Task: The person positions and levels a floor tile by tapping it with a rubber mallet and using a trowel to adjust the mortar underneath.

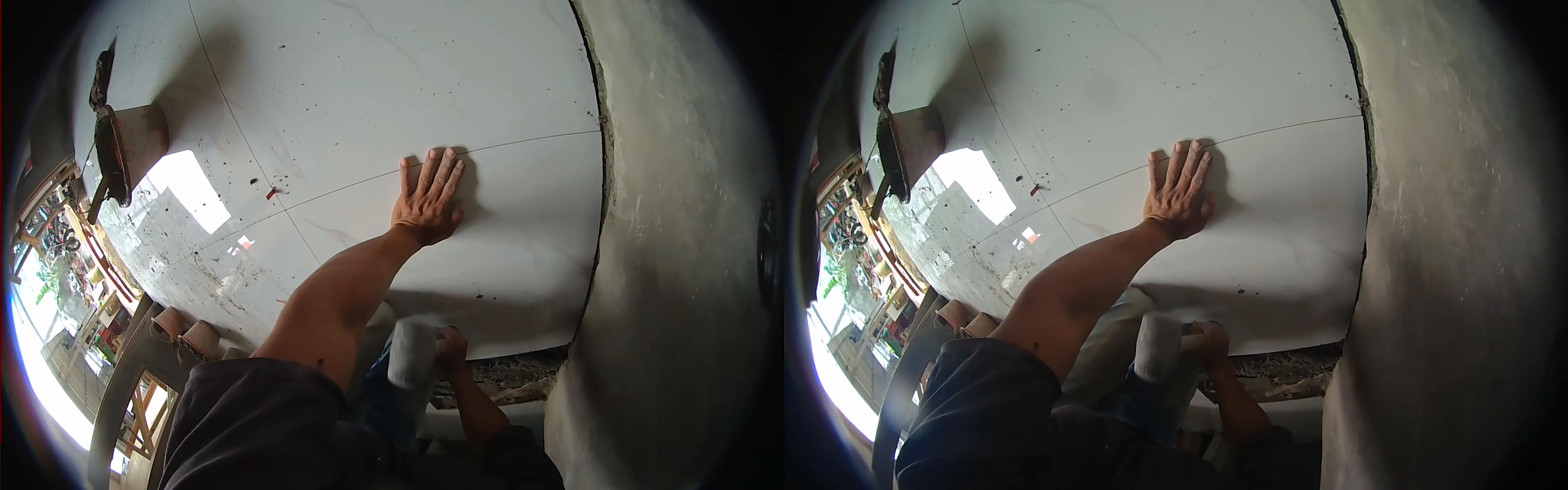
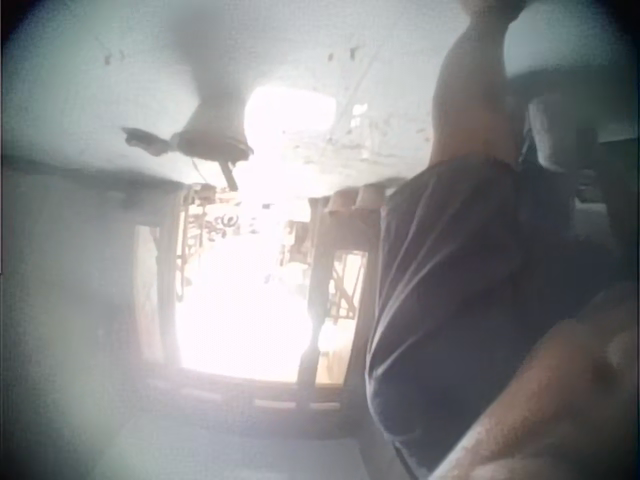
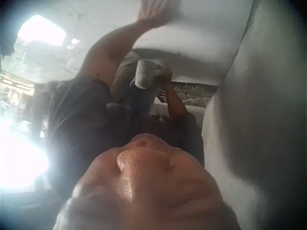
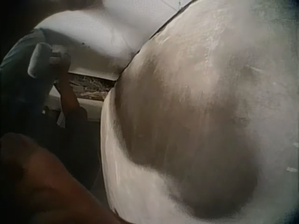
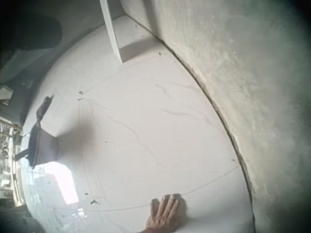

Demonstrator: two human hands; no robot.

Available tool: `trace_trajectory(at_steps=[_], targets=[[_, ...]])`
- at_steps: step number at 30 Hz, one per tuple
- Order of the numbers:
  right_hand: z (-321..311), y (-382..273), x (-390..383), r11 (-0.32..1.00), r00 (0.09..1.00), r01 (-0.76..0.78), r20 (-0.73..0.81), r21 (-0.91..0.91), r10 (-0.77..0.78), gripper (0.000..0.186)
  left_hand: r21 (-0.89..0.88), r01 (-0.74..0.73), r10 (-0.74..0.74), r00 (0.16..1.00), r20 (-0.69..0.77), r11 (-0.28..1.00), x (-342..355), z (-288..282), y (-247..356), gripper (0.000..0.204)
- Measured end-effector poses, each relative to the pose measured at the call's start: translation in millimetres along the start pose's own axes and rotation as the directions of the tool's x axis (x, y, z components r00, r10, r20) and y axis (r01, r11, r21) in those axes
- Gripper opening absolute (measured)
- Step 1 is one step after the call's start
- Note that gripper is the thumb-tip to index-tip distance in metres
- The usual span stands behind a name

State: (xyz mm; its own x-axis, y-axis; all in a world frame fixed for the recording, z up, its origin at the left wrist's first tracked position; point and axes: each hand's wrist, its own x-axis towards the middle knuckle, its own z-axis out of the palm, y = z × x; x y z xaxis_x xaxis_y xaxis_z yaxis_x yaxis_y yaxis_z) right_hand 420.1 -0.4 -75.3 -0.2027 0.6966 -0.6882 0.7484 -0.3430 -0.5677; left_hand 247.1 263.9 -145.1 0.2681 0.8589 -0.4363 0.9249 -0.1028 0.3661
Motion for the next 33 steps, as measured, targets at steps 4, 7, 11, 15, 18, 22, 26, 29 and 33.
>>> trace_trajectory(at_steps=[4,7,11,15,18,22,26,29,33], targets=[[10.9,0.0,-6.5,0.985,0.987,-0.159,-0.002,0.063,0.159,0.012,-0.004,0.014,-0.014,1.0,0.001,1.0,1.9,0.2,-1.9,0.081],[11.1,7.5,-2.8,0.983,0.974,0.154,-0.181,0.1,-0.134,0.01,-0.022,-0.004,0.003,1.0,-0.019,1.0,5.0,-3.3,-1.4,0.081],[5.7,4.7,11.1,0.996,0.998,0.038,-0.047,0.076,-0.034,0.019,0.0,0.012,-0.012,1.0,-0.001,1.0,9.4,-2.2,-5.6,0.08],[32.7,42.1,-26.8,0.981,0.998,-0.052,-0.025,0.187,0.057,0.016,0.031,-0.003,0.003,1.0,0.016,1.0,2.8,-10.1,8.4,0.077],[22.4,29.8,2.2,0.963,0.996,-0.054,-0.06,0.264,0.072,0.018,0.003,-0.019,0.019,1.0,-0.01,1.0,2.3,5.1,-6.6,0.077],[36.6,45.7,8.7,0.892,0.989,-0.148,0.041,0.426,0.145,0.017,0.019,-0.077,0.077,0.997,-0.008,0.997,-6.8,7.5,-4.8,0.073],[34.0,41.2,-2.0,0.999,0.997,0.006,-0.074,0.05,-0.002,0.018,0.036,-0.105,0.106,0.994,-0.026,0.994,-5.5,11.7,-9.8,0.069],[71.6,80.9,-19.7,0.595,0.884,-0.464,0.299,0.656,0.36,0.017,0.051,-0.183,0.184,0.982,-0.03,0.982,-0.9,7.9,2.7,0.066],[26.6,25.4,-3.5,0.975,0.99,-0.065,-0.106,0.213,0.089,0.017,0.077,-0.174,0.177,0.984,-0.03,0.982,-3.6,8.5,-14.2,0.063]])
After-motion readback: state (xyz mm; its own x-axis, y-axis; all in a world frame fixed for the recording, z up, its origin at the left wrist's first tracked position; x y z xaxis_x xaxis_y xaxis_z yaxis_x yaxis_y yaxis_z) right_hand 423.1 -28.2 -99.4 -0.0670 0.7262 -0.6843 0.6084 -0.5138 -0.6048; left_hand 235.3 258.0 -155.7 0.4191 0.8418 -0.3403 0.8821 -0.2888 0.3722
